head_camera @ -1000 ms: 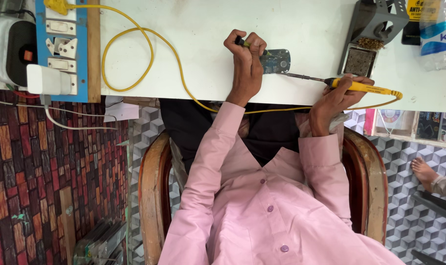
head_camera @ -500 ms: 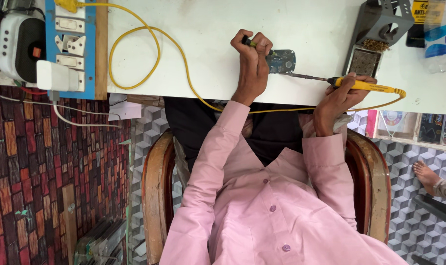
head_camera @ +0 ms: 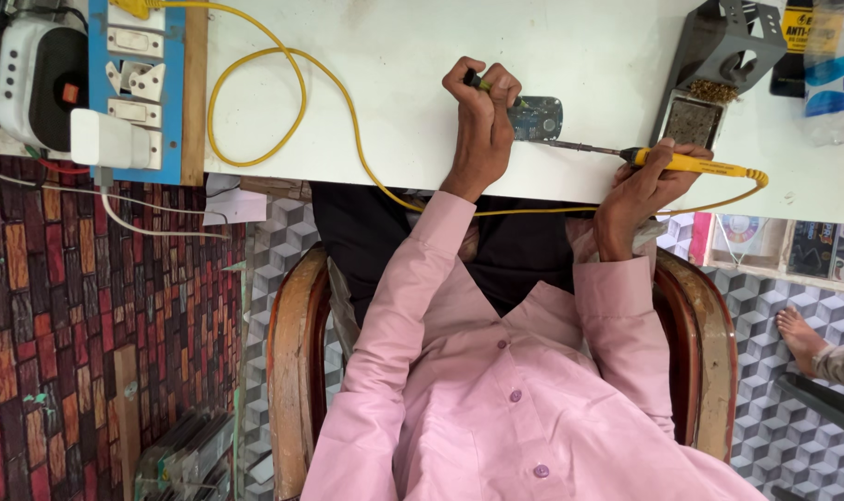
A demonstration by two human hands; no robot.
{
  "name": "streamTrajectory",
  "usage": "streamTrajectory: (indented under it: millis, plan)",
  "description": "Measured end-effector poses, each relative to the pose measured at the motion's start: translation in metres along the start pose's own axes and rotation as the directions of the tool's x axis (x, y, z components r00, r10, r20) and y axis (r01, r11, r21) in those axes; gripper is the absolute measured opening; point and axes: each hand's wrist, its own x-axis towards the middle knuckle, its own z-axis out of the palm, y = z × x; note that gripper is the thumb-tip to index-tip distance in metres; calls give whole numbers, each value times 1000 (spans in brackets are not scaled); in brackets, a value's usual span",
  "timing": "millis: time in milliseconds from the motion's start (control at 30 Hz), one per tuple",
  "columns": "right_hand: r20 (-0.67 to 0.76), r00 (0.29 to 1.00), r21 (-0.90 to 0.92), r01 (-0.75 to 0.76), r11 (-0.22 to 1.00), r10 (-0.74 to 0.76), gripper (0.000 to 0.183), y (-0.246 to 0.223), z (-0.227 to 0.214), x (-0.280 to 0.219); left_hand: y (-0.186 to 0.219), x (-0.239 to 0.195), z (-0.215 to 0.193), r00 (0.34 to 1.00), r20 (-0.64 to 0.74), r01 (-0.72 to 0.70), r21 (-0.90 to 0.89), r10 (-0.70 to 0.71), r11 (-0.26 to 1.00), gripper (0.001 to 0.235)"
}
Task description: The person uses a soldering iron to apply heat to a small electronic component held in the left hand. The person repeatedly touches the iron to the component's surface while seated at a cluttered workbench.
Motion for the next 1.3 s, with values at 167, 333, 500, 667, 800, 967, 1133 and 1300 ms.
streamTrajectory:
  millis: [167, 333, 500, 667, 800, 967, 1133, 1300]
  plan:
    - [24, 1000, 10, 16, 1000, -16, 16, 1, 0, 1, 3, 2, 0, 1000, 8, 11, 8, -11, 1000, 14]
    - [38, 999, 4, 25, 1000, -25, 18, 1, 0, 4, 6, 2, 1, 1000, 0, 12, 7, -12, 1000, 14]
    - [52, 998, 20, 24, 1000, -25, 18, 1, 1, 0, 5, 2, 1, 1000, -9, 2, -11, -2, 1000, 13]
    - [12, 998, -22, 57, 998, -57, 15, 4, -3, -1, 4, 0, 2, 1000, -1, 7, 6, -7, 1000, 13]
    - [15, 994, 69, 107, 992, -108, 12, 9, -4, 3, 4, 1, 0, 1000, 10, 17, 10, -17, 1000, 14]
    - [-63, 992, 27, 108, 994, -106, 9, 13, -6, 3, 4, 1, 1, 999, -8, 38, 4, -38, 999, 15]
    - [-100, 988, 51, 124, 991, -119, 11, 18, -6, 6, 4, 2, 0, 997, -14, 70, 0, -70, 998, 16]
    - [-136, 981, 114, 156, 981, -140, 19, 23, -7, 7, 4, 2, -1, 998, -37, 51, 40, -50, 998, 15]
